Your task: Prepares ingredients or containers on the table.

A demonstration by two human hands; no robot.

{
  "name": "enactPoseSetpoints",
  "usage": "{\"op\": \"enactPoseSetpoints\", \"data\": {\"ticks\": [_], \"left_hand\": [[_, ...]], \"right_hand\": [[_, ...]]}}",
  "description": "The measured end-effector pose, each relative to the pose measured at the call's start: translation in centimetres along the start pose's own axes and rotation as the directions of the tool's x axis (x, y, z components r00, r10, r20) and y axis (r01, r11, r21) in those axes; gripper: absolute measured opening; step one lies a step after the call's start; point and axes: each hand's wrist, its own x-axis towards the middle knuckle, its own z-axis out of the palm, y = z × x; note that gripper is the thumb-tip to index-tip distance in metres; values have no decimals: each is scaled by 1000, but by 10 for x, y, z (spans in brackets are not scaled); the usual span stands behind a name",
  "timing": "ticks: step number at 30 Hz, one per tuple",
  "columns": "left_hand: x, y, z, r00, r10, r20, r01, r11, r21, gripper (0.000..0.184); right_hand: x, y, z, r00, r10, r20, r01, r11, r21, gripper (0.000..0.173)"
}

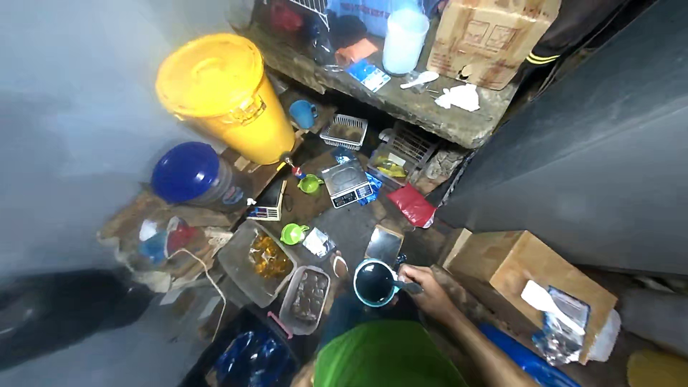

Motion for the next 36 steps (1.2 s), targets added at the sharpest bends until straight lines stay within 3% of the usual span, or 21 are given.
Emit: {"op": "enactPoseSetpoints", "data": {"ticks": [2,5,9,13,18,21,23,27,30,33,36], "left_hand": [[64,-3,-45,998,43,-40,-47,994,-99,44],[116,54,-109,986,91,-139,-100,993,-61,45],[133,170,-187,939,239,-246,-219,970,103,45],[145,234,-225,896,299,-327,-273,954,124,47],[166,237,-222,947,227,-226,-173,957,235,45],[178,221,-206,986,57,-158,-19,972,234,42],[178,215,-193,995,17,-101,7,971,239,39],[160,272,-160,991,-105,-85,131,894,429,45],[176,300,-151,977,-171,-128,210,877,431,48],[194,333,-152,971,-109,-213,175,930,324,48],[200,384,-149,952,50,-301,31,966,257,50]], "right_hand": [[27,3,12,996,6,-91,-6,1000,0,29],[59,0,31,971,55,-231,-46,998,46,24],[104,-9,43,923,181,-339,-124,975,185,20],[149,-13,38,864,234,-446,-131,960,249,20],[202,-10,11,812,264,-520,-139,954,267,20],[237,-1,-15,787,273,-554,-105,943,316,21],[264,12,-35,781,262,-567,-82,943,322,21],[324,43,-82,751,290,-593,-121,944,308,20],[369,73,-119,732,300,-611,-149,947,286,21],[412,109,-153,714,284,-640,-138,953,269,21],[448,145,-184,712,275,-646,-154,959,238,23]]}}
